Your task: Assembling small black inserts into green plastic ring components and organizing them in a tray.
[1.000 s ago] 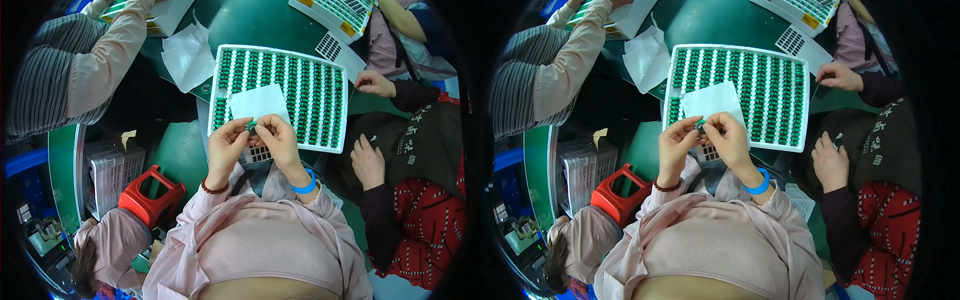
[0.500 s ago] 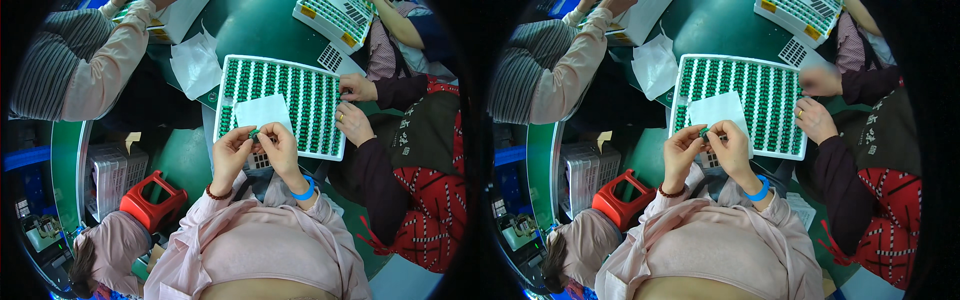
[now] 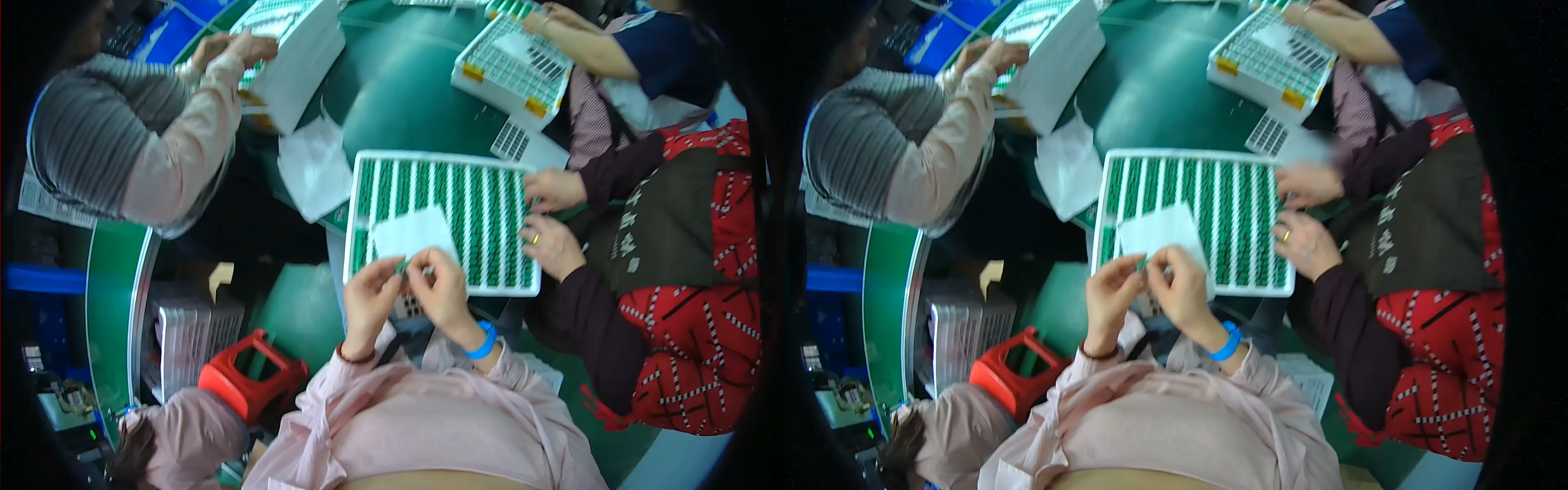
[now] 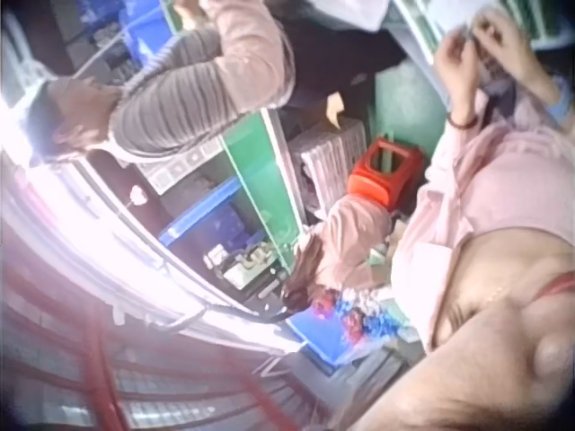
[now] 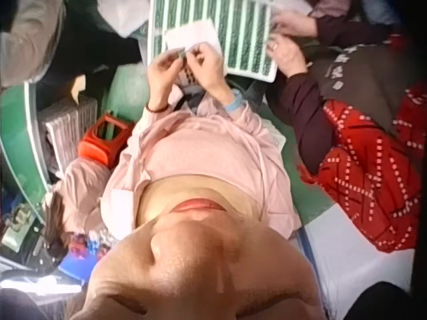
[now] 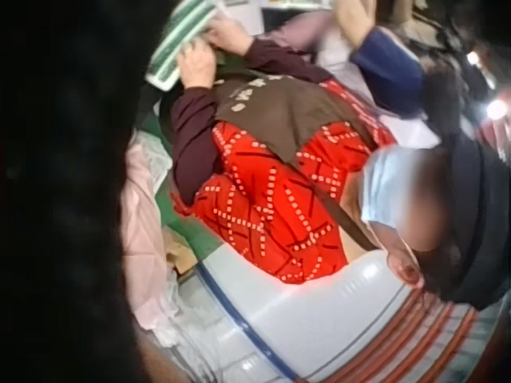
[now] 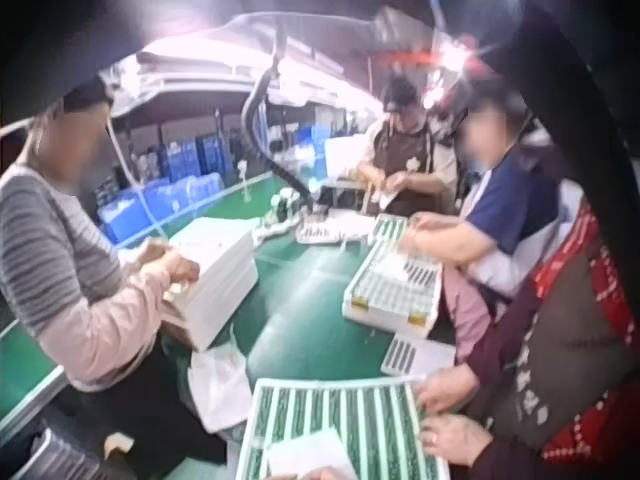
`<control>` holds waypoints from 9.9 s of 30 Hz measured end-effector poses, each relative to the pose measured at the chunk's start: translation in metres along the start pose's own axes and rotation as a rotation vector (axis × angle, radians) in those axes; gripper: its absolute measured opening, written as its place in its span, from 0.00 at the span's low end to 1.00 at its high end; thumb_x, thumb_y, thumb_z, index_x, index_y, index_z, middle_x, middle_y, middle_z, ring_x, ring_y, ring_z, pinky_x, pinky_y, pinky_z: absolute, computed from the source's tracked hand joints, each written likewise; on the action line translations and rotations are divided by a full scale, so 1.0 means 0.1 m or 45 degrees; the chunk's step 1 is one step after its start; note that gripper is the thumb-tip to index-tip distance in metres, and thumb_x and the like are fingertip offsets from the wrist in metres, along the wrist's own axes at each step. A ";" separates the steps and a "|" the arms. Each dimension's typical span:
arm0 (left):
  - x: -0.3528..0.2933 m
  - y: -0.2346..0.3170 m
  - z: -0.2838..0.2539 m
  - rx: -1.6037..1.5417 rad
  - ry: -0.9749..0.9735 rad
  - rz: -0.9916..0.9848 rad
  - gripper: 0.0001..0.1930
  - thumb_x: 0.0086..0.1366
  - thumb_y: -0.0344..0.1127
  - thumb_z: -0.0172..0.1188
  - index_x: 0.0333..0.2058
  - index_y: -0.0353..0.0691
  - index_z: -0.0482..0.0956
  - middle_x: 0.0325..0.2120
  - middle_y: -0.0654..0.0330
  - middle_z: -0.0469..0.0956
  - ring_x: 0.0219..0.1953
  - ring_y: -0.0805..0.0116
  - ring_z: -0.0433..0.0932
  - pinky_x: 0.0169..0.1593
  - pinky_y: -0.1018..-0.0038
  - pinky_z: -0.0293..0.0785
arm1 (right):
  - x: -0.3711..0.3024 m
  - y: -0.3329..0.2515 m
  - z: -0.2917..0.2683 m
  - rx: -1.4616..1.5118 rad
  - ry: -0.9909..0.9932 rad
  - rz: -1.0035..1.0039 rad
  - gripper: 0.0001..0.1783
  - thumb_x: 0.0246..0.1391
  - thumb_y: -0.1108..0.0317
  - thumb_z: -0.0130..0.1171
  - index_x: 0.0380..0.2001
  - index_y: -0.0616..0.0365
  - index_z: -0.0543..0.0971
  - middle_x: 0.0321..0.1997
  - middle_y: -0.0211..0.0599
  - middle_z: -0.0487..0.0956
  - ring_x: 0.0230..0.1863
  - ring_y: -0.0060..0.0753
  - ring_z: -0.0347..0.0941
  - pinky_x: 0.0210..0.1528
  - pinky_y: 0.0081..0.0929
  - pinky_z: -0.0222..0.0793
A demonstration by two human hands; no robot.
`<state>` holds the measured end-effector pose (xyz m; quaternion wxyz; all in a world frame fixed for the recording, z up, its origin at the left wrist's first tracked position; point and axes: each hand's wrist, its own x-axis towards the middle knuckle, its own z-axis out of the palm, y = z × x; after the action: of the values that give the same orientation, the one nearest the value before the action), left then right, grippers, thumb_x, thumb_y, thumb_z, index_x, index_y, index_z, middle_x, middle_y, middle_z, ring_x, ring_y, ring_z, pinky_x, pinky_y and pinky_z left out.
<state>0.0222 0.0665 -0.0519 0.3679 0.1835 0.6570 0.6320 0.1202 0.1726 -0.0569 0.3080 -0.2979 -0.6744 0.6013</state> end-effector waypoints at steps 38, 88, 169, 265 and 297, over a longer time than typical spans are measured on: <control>0.16 0.11 0.73 0.230 -0.165 -0.106 0.11 0.65 0.20 0.59 0.46 0.27 0.81 0.35 0.56 0.84 0.35 0.72 0.83 0.39 0.77 0.81 | 0.10 0.18 -0.60 0.600 0.177 0.399 0.01 0.65 0.75 0.52 0.38 0.57 0.73 0.27 0.24 0.71 0.18 0.11 0.61 0.18 0.12 0.55; 1.21 0.08 -0.57 1.598 0.211 1.084 0.08 0.47 0.28 0.67 0.26 0.39 0.77 0.31 0.58 0.75 0.45 0.53 0.74 0.52 0.58 0.68 | -0.03 0.21 0.19 -0.724 -0.251 -0.544 0.10 0.47 0.80 0.62 0.35 0.63 0.78 0.37 0.41 0.74 0.39 0.46 0.73 0.38 0.39 0.72; 1.14 0.26 -0.60 1.518 -0.008 1.112 0.04 0.51 0.22 0.57 0.25 0.39 0.73 0.24 0.61 0.75 0.42 0.54 0.75 0.46 0.60 0.69 | 0.06 0.18 -0.02 -0.103 -0.160 -0.016 0.10 0.51 0.82 0.62 0.39 0.63 0.79 0.39 0.36 0.79 0.37 0.25 0.78 0.33 0.19 0.74; 0.24 -0.06 0.11 -0.211 0.214 -0.082 0.06 0.68 0.21 0.57 0.43 0.26 0.76 0.37 0.55 0.81 0.37 0.70 0.83 0.43 0.74 0.83 | 0.25 0.27 0.01 0.483 -0.181 0.406 0.04 0.59 0.81 0.59 0.36 0.67 0.75 0.37 0.35 0.76 0.36 0.21 0.77 0.32 0.19 0.81; 1.20 0.20 -0.46 1.458 0.232 1.186 0.08 0.48 0.21 0.65 0.29 0.39 0.82 0.27 0.60 0.81 0.40 0.59 0.77 0.39 0.64 0.73 | 0.20 0.50 -0.06 0.144 -0.165 -0.065 0.20 0.58 0.86 0.53 0.54 0.65 0.68 0.47 0.44 0.77 0.35 0.21 0.76 0.34 0.19 0.79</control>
<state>-0.0947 0.1222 -0.0663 -0.1474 0.5529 0.7657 0.2938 0.1132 0.1968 -0.1054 0.2952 -0.2233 -0.6651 0.6485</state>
